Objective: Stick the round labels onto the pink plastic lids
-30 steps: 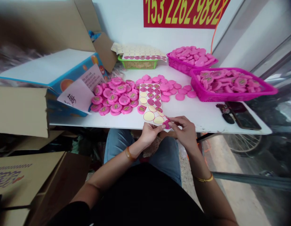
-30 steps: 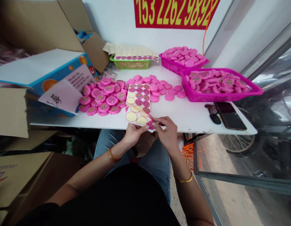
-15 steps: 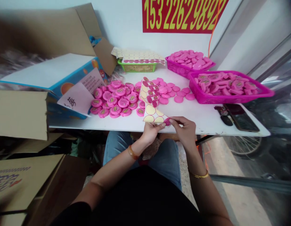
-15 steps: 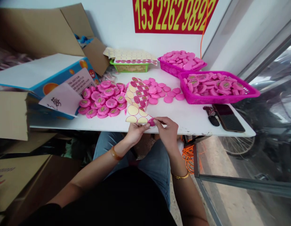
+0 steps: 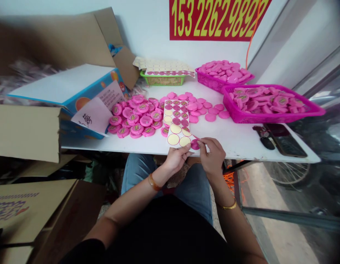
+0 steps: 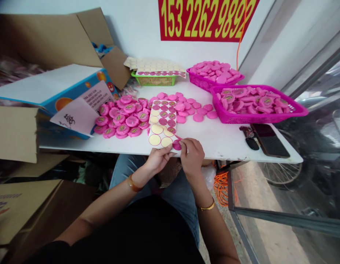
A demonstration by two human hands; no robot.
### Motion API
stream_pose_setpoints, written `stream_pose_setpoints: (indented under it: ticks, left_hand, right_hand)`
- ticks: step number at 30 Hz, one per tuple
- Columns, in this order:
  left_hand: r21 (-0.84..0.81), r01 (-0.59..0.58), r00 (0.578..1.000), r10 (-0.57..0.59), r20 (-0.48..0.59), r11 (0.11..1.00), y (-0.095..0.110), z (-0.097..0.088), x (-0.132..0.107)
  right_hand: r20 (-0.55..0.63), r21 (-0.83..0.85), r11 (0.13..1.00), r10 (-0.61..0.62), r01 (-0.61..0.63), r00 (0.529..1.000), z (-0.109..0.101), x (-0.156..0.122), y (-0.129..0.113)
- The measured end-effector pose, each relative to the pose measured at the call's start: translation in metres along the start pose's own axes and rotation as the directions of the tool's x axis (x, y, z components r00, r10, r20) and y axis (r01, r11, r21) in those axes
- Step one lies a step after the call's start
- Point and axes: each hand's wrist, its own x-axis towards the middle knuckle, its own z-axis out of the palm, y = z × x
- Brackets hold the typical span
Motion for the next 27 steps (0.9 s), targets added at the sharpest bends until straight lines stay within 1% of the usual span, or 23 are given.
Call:
stream_pose_setpoints:
  ticks: [3, 5, 9, 12, 14, 17, 21, 22, 23, 24, 25, 26, 27]
  left_hand:
    - [-0.028, 0.032, 0.999, -0.032, 0.012, 0.999, 0.001, 0.001, -0.005]
    - [-0.041, 0.055, 0.998, -0.055, 0.011, 0.998, 0.002, 0.002, -0.007]
    - [-0.033, 0.059, 0.998, -0.060, -0.016, 0.998, 0.003, 0.002, -0.007]
    - [-0.014, 0.036, 0.999, -0.036, -0.002, 0.999, 0.002, 0.001, -0.006]
    - [-0.006, 0.014, 1.000, -0.014, 0.005, 1.000, 0.001, 0.001, -0.006]
    - [-0.002, 0.015, 1.000, -0.015, -0.002, 1.000, -0.001, 0.003, -0.007]
    - [0.022, 0.021, 1.000, -0.021, 0.023, 1.000, -0.006, 0.006, -0.009]
    - [0.039, 0.000, 1.000, -0.001, 0.018, 0.999, -0.005, 0.005, -0.010]
    - [0.066, -0.051, 0.999, 0.051, -0.009, 0.997, -0.001, 0.003, -0.012]
    - [0.111, -0.145, 0.986, 0.153, -0.061, 0.983, 0.006, 0.001, -0.013]
    - [0.184, -0.286, 0.942, 0.311, -0.128, 0.941, 0.015, -0.001, -0.013]
    - [0.288, -0.436, 0.848, 0.496, -0.184, 0.852, 0.028, -0.003, -0.012]
    - [0.423, -0.568, 0.704, 0.683, -0.195, 0.706, 0.043, -0.003, -0.010]
  right_hand:
    - [0.008, -0.044, 0.999, -0.031, 0.031, 0.999, 0.003, -0.005, 0.000]
    - [0.030, -0.021, 1.000, -0.010, 0.011, 1.000, 0.003, -0.006, -0.001]
    - [0.075, 0.152, 0.975, 0.153, -0.163, 0.985, -0.001, -0.003, -0.004]
    - [0.144, 0.228, 0.946, 0.203, -0.232, 0.969, -0.008, 0.002, -0.006]
    - [0.161, 0.246, 0.935, 0.219, -0.254, 0.962, -0.011, 0.003, -0.006]
    - [0.150, 0.204, 0.949, 0.213, -0.241, 0.966, -0.012, 0.003, -0.007]
    - [0.125, 0.046, 0.990, 0.130, -0.137, 0.984, -0.008, -0.001, -0.005]
    - [0.130, 0.005, 0.995, 0.103, -0.104, 0.986, -0.007, -0.002, -0.003]
    - [0.143, -0.037, 0.997, 0.078, -0.073, 0.987, -0.005, -0.003, -0.002]
    - [0.164, -0.074, 0.996, 0.059, -0.047, 0.985, -0.004, -0.005, 0.000]
    - [0.191, -0.103, 0.994, 0.042, -0.023, 0.981, -0.002, -0.006, 0.002]
    - [0.225, -0.123, 0.992, 0.020, 0.008, 0.974, -0.001, -0.007, 0.004]
    - [0.261, -0.134, 0.990, -0.012, 0.049, 0.965, 0.001, -0.008, 0.006]
